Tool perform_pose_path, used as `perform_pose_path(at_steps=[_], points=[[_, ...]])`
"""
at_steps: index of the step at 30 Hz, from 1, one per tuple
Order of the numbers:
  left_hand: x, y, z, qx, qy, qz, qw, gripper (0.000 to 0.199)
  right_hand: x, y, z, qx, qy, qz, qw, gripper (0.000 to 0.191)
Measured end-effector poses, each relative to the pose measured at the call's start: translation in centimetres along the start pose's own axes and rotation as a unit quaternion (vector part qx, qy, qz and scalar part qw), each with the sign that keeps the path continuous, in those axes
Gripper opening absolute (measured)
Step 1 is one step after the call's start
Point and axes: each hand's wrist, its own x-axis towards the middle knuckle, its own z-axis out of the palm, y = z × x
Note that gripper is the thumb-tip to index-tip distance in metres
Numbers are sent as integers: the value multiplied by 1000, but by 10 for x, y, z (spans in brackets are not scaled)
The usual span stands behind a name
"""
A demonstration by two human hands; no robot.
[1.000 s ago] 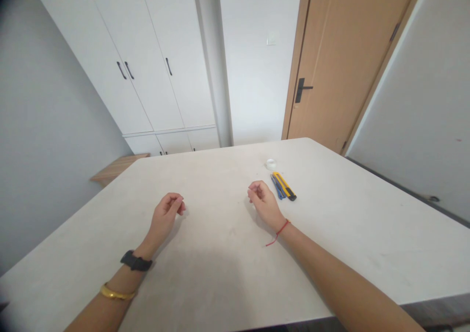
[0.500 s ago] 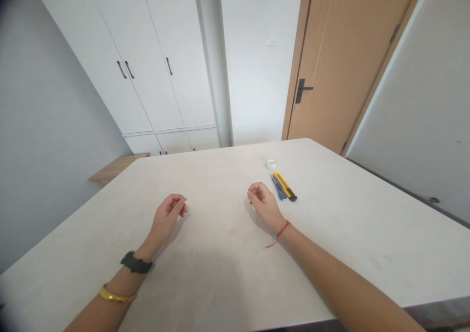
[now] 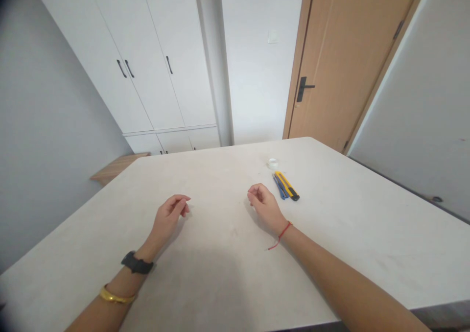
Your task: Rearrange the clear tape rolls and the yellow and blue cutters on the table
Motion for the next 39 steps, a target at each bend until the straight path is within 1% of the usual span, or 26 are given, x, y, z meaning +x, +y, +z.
perform_pose_path(at_steps=[7, 19, 29, 39], points=[[-1, 1, -1, 8, 5, 4, 1000, 25, -1, -2, 0, -11, -1, 3, 1000, 19], [-1, -1, -1, 7, 8, 9, 1000, 27, -4, 1, 3, -39, -26, 11, 999, 16], [-2, -1, -1, 1, 8, 9, 1000, 27, -3, 2, 2, -28, -23, 14, 999, 18], [-2, 0, -1, 10, 6, 9, 1000, 27, -4, -3, 2, -23, -17, 14, 999, 20]])
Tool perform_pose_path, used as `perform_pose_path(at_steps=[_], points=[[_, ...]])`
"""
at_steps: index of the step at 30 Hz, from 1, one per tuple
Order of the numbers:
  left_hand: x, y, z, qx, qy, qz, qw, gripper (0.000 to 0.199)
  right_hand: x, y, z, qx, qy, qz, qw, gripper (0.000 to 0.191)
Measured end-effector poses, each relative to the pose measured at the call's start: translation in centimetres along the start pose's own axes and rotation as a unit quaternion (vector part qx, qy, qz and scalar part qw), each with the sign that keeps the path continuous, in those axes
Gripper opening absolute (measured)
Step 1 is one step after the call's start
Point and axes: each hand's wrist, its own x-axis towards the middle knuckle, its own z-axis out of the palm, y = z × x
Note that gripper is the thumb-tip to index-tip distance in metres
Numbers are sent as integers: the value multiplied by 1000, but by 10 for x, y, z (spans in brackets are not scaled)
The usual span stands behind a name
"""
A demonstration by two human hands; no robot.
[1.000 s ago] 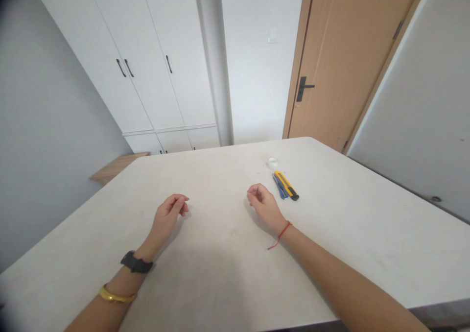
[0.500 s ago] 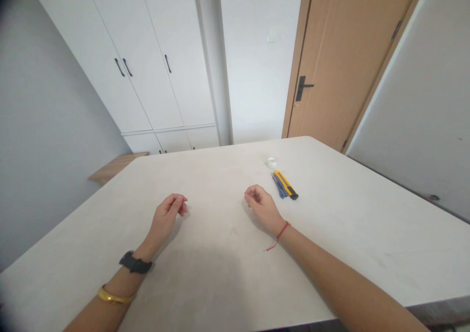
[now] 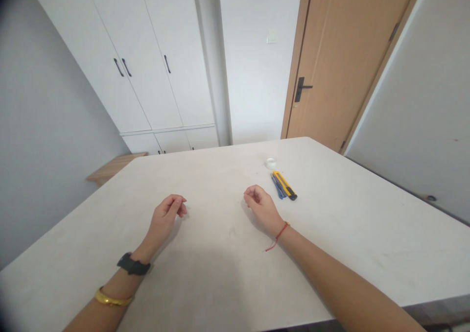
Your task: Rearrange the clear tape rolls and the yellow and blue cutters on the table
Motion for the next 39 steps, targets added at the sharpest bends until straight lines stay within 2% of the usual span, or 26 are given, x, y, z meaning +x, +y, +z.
perform_pose_path(at_steps=[12, 15, 19, 21, 23, 24, 27, 29, 31, 33, 36, 39], points=[[0, 2, 0, 11, 3, 4, 1000, 28, -2, 0, 1, -3, -1, -4, 1000, 20], [0, 2, 0, 7, 2, 6, 1000, 28, 6, 6, -1, -28, -12, -17, 999, 18], [1, 3, 1, 6, -7, 6, 1000, 28, 47, 17, -23, -110, 3, -44, 993, 19], [2, 3, 1, 6, -7, 5, 1000, 28, 79, 23, -43, -188, 53, -54, 979, 18], [3, 4, 1, 2, -6, 4, 1000, 28, 109, 28, -65, -292, 117, -26, 949, 18], [3, 4, 1, 1, -6, 4, 1000, 28, 122, 31, -75, -309, 134, -16, 942, 20], [4, 4, 2, 0, -8, -2, 1000, 28, 150, 41, -97, -356, 148, 13, 923, 40], [4, 3, 2, -1, -10, -7, 1000, 29, 161, 49, -102, -419, 122, 50, 898, 59], [4, 2, 2, -1, -13, -9, 1000, 30, 168, 55, -101, -465, 84, 85, 877, 70], [4, 1, 2, -3, -17, -11, 1000, 30, 173, 57, -95, -474, 55, 98, 873, 66], [4, -1, 2, -8, -20, -15, 1000, 30, 174, 51, -76, -459, 19, 82, 885, 49], [4, 0, 2, -9, -23, -13, 1000, 29, 165, 35, -49, -423, -31, 39, 905, 37]])
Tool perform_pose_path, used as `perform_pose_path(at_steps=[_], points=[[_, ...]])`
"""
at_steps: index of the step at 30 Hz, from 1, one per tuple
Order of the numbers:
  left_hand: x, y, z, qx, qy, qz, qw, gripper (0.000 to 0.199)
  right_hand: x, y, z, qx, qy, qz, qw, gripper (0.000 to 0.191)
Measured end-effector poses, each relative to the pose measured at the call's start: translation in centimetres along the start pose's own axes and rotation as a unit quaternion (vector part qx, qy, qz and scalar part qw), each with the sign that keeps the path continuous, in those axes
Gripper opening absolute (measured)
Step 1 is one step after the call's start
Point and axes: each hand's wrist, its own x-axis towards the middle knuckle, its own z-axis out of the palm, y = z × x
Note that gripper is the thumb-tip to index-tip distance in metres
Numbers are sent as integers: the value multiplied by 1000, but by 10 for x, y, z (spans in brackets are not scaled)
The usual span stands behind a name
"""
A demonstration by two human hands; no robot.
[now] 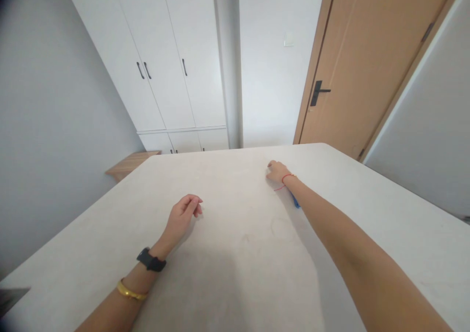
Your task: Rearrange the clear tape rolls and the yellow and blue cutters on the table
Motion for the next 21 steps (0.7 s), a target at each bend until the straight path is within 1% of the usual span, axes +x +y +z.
perform_pose_path(at_steps=[3, 5, 8, 10, 11, 13, 14, 16, 19, 21], points=[[-1, 2, 0, 1, -3, 5, 1000, 29, -18, -33, 1, 61, -24, -67, 996, 33], [-1, 3, -1, 3, -1, 8, 1000, 29, -30, -49, -6, 163, -18, -97, 982, 28], [-1, 4, -2, 2, 5, 7, 1000, 29, -48, -57, -24, 308, 17, -104, 945, 25], [0, 3, -1, 7, 11, 5, 1000, 30, -61, -55, -32, 334, 34, -99, 937, 24], [0, 1, 0, 16, 16, 7, 1000, 29, -69, -52, -33, 330, 36, -98, 938, 23], [1, -3, 3, 49, 22, 18, 998, 26, -85, -49, -25, 293, 24, -106, 950, 25], [1, -5, 5, 70, 19, 29, 997, 24, -93, -49, -17, 263, 6, -117, 958, 29], [1, -10, 10, 112, -1, 54, 992, 27, -109, -53, 4, 185, -37, -151, 970, 41], [-1, -17, 15, 152, -42, 82, 984, 37, -125, -75, 38, 63, -89, -167, 980, 56], [-2, -23, 16, 169, -61, 89, 980, 49, -131, -96, 55, 16, -106, -177, 978, 62]])
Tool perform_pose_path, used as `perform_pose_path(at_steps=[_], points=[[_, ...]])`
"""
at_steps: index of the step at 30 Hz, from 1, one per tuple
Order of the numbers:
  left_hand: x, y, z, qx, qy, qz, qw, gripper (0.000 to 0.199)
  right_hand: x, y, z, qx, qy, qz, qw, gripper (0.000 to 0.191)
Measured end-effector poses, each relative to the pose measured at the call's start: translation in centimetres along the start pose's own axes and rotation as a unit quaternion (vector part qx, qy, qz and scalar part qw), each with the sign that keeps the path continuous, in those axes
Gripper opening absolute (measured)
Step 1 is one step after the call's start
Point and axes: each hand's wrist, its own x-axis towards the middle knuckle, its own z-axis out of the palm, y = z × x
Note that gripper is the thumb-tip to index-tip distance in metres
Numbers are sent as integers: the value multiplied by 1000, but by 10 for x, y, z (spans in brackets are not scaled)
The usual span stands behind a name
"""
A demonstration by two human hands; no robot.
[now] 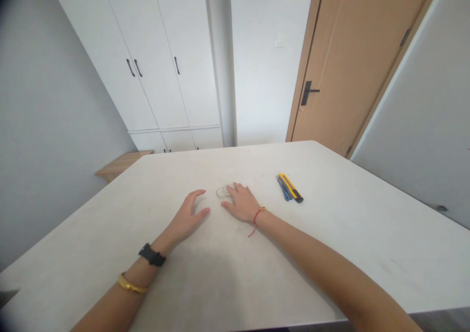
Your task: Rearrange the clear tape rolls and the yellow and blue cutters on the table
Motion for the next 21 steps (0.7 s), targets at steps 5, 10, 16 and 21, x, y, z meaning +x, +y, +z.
perform_pose_path(at_steps=[5, 10, 16, 21], points=[[-3, -22, -3, 64, -28, -6, 998, 81, 22, -52, 31, -29, -47, -78, 995, 57], [1, -43, -18, 141, -11, 4, 990, 87, 52, -81, 54, -30, -66, -128, 989, 56], [8, -42, -31, 233, -34, -65, 970, 91, 76, -88, 53, 86, -77, -114, 987, 72], [9, -26, -32, 308, -102, -108, 940, 55, 50, -21, -1, 4, 11, 32, 999, 79]])
